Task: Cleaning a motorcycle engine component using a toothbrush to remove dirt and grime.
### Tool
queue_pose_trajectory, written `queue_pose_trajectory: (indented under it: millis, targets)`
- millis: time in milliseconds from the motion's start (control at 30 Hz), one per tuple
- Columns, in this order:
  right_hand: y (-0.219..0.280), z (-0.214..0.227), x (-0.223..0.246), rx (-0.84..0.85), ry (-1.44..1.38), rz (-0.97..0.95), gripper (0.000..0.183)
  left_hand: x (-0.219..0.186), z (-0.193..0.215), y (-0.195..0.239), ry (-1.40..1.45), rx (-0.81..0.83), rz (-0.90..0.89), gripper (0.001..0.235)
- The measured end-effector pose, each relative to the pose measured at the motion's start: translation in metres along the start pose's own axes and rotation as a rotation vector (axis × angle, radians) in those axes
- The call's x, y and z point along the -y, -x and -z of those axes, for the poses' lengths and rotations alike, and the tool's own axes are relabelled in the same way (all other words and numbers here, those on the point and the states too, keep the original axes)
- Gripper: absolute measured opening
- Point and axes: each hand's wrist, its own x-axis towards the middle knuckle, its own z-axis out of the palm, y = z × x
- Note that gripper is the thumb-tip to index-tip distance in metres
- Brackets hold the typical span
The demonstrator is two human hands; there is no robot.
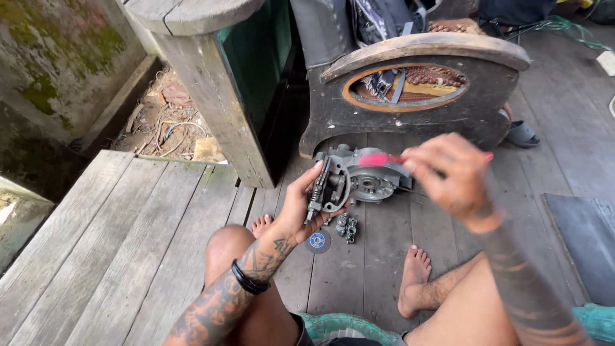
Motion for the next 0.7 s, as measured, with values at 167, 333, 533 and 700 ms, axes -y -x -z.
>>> queue_pose_trajectory:
  millis: [167,333,533,700]
  targets:
    - [0.035,-0.040,0.009,0.098,-0.154,0.022,0.004,0.011,0.006,-0.002,0.041,-0.028,-0.050,0.056]
    - [0.047,-0.019,-0.037,0.098,0.085,-0.108,0.007,0.019,0.027,-0.030,0.034,-0.027,-0.045,0.057]
    - [0.045,-0.046,0.005,0.134,-0.154,-0.100,0.007,0.034,0.022,-0.046,-0.015,-0.022,-0.058,0.060]
    - [0.046,-0.020,-0.044,0.199,-0.144,-0.221,0.004,0.041,0.015,-0.041,-0.100,0.024,0.034,0.059]
